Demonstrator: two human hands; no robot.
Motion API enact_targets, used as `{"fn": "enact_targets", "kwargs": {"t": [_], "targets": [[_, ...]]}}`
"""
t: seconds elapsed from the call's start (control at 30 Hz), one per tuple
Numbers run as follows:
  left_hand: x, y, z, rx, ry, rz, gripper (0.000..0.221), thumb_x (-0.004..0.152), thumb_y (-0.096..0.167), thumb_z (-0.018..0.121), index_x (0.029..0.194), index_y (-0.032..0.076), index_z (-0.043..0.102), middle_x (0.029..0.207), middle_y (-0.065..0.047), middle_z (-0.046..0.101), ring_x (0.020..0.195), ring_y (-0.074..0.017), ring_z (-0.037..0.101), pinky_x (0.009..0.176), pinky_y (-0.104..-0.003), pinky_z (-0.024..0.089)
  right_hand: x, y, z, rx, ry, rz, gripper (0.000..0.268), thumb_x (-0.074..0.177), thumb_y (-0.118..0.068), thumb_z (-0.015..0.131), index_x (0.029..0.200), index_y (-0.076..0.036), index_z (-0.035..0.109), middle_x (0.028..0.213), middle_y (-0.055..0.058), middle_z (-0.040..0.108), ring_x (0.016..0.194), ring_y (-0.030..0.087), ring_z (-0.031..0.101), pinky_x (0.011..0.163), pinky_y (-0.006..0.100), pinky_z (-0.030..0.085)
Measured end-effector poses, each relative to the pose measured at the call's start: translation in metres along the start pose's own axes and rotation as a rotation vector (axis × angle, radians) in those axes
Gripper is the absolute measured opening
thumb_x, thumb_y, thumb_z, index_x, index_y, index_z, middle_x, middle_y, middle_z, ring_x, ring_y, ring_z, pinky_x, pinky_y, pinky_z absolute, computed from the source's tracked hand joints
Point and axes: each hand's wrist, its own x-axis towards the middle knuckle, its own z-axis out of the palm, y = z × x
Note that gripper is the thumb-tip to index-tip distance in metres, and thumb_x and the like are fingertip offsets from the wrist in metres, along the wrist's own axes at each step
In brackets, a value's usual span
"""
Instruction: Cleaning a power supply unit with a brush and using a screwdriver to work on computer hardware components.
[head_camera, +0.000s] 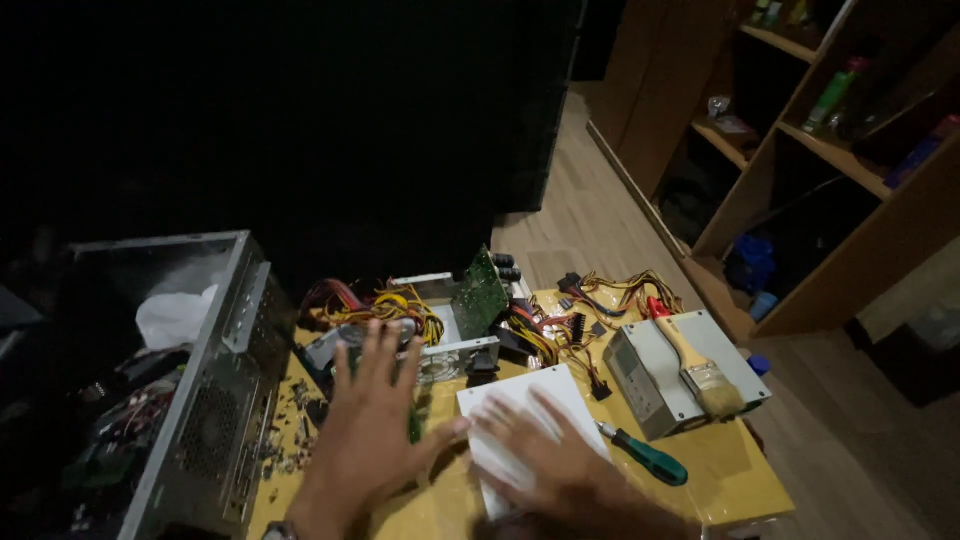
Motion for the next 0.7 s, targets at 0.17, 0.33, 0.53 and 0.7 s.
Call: {"fn": "enact_targets", "kwargs": {"t": [0.17, 0.33, 0.53, 0.7], "targets": [[0.009, 0.078, -0.029, -1.066, -0.881, -0.374, 0.070, 0.102, 0.055, 0.041, 0.163, 0.036, 0.013, 0.171, 0.005, 0.005, 0.150, -0.0512, -0.022, 0.125, -0.047, -0.014, -0.006, 0.085, -0.022, 0.084, -0.037, 0.658, 0.052, 0.099, -0.024, 0.055, 0.147, -0.007, 0.050, 0.153, 0.020, 0.048, 0.138, 0.033, 0.050, 0.104, 0.044, 0.053], [-0.009, 0.084, -0.074, -0.919, 0.032, 0.287, 0.044, 0.109, 0.035, 0.047, 0.146, 0.011, 0.046, 0.156, -0.031, 0.042, 0.146, -0.0514, 0.037, 0.106, -0.082, 0.020, -0.012, 0.097, -0.028, 0.129, -0.049, 0.772, 0.050, 0.104, -0.035, 0.044, 0.142, -0.006, 0.057, 0.143, 0.017, 0.060, 0.129, 0.032, 0.058, 0.105, 0.047, 0.049], [0.031, 0.028, -0.073, -1.033, -0.001, 0.133, 0.103, 0.092, 0.073, 0.049, 0.163, 0.015, 0.005, 0.170, -0.026, -0.001, 0.160, -0.0427, 0.004, 0.125, -0.068, 0.003, -0.017, 0.045, -0.033, -0.046, 0.001, 0.328, 0.045, 0.097, -0.037, 0.061, 0.129, -0.006, 0.067, 0.126, 0.018, 0.071, 0.115, 0.035, 0.067, 0.098, 0.052, 0.054], [0.038, 0.027, -0.040, -0.788, -0.132, 0.028, 0.112, 0.092, 0.076, 0.050, 0.164, 0.007, 0.000, 0.172, -0.017, -0.005, 0.158, -0.0373, -0.008, 0.122, -0.061, -0.006, 0.007, 0.018, -0.061, -0.053, 0.272, -0.013, 0.059, 0.109, -0.048, 0.032, 0.136, -0.001, 0.057, 0.138, 0.031, 0.061, 0.132, 0.050, 0.061, 0.113, 0.066, 0.046]]}}
